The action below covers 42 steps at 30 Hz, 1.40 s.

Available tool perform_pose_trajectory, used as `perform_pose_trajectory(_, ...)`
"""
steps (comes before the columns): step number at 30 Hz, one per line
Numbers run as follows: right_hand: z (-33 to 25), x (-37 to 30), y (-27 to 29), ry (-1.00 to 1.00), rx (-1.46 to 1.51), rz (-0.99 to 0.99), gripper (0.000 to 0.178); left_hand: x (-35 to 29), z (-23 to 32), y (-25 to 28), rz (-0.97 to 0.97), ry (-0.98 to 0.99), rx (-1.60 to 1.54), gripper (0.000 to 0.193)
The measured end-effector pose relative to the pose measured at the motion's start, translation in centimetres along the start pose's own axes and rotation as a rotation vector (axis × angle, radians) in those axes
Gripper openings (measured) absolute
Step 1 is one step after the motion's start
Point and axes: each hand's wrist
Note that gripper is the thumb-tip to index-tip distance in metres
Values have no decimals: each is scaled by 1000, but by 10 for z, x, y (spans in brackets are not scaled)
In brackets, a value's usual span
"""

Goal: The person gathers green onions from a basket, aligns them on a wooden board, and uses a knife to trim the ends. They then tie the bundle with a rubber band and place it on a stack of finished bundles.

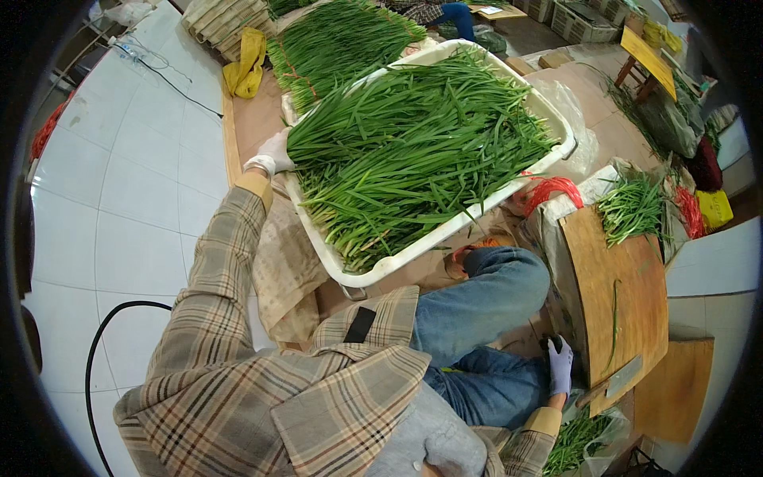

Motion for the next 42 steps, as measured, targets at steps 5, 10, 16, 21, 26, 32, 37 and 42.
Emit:
perform_pose_trajectory(5, 10, 3, -3, -33, -27, -60, 36, -3, 4, 16, -77, 45, 161, 101)
perform_pose_trajectory(10, -33, -12, -6, 42, -82, -57, 29, -29, 13, 39, 29, 167, 391, 108)
perform_pose_trajectory(16, -20, -14, -6, 28, -100, -126, 33, -108, 86, 65, 6, -156, -151, 93)
perform_pose_trajectory(21, -40, -21, -15, 90, -207, -100, 31, -101, 100, 2, -162, -271, -59, 119)
perform_pose_trajectory(26, -23, -15, -14, 72, -183, -114, 30, -95, 113, -7, -110, -248, -86, 128)
perform_pose_trajectory(32, -28, -24, -16, 139, -204, -69, 29, -109, 124, -5, -134, -56, -147, 125)
perform_pose_trajectory(37, -30, -24, -18, 104, -237, -65, 31, -122, 128, -9, -77, -119, 24, 97)
perform_pose_trajectory(42, -39, -25, -19, 100, -223, -61, 32, -109, 128, -37, -104, -155, 45, 102)
Point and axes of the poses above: each hand's wrist, its own x-axis towards the middle knuckle, its own y-axis out of the back of the hand, z = x × y, and after that the axes turned 15 degrees about x, right-handed
